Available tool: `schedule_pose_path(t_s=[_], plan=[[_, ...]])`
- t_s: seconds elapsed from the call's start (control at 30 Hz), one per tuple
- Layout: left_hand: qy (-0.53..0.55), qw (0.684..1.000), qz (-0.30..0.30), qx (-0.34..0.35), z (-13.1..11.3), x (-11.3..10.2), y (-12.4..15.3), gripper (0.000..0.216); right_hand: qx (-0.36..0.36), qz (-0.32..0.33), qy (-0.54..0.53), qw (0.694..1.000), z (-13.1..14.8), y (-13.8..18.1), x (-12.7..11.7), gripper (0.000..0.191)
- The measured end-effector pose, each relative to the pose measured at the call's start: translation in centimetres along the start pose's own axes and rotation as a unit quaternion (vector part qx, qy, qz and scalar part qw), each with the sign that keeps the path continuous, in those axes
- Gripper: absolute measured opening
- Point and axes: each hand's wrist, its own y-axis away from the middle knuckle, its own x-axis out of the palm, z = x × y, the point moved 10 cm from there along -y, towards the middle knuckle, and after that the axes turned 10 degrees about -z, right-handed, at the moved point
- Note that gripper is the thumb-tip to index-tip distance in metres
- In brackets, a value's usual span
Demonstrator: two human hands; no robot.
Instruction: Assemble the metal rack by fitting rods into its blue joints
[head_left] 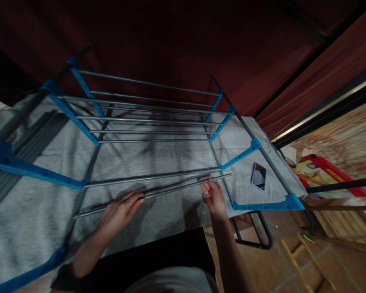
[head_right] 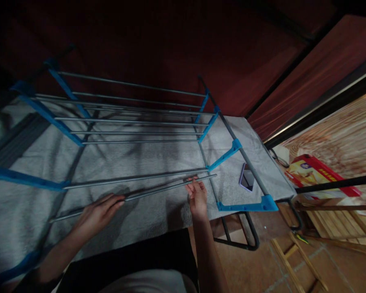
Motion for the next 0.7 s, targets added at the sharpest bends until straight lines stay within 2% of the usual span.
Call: schedule_pose_path(t_s=[0.1, 0.27, 0.33, 0.4, 0.47, 0.53, 0.6, 0.7], plan=[[-0.01, 1.0, -0.026, 0.007, -0.6, -0.8, -0.6, 0.048, -0.008, 0.011, -0.002, 1.0, 0.2, -0.2, -0.1, 0.033], [0.002, 0.99, -0.139, -0.034, -2.3, -3.5, -0.6, 0.039, -0.004, -0.004, -0.012, 1.0, 0.1, -0.4, -1.3, 0.029], [0.067, 0.984, -0.139, -0.087, -2.6, -2.8, 0.0, 0.039, -0.006, -0.007, -0.008, 1.0, 0.0, -0.5, -1.8, 0.028], [0.171, 0.965, -0.097, -0.175, -2.1, -0.4, 0.8, 0.042, -0.012, -0.01, -0.001, 1.0, -0.1, -0.7, -2.3, 0.028], [0.291, 0.914, -0.048, -0.278, -1.5, 2.7, 2.0, 0.045, -0.014, -0.011, 0.004, 1.0, -0.4, -0.9, -2.8, 0.028], [0.398, 0.839, -0.052, -0.366, -0.8, 4.6, 3.2, 0.044, -0.011, -0.008, 0.011, 1.0, -0.7, -1.1, -3.2, 0.027], [0.484, 0.755, -0.109, -0.429, 0.1, 5.1, 3.9, 0.041, -0.005, -0.009, 0.022, 1.0, -1.1, -1.2, -3.6, 0.026], [0.566, 0.643, -0.206, -0.473, 1.2, 4.3, 4.4, 0.041, 0.002, -0.025, 0.029, 0.999, -1.4, -1.3, -4.4, 0.028]])
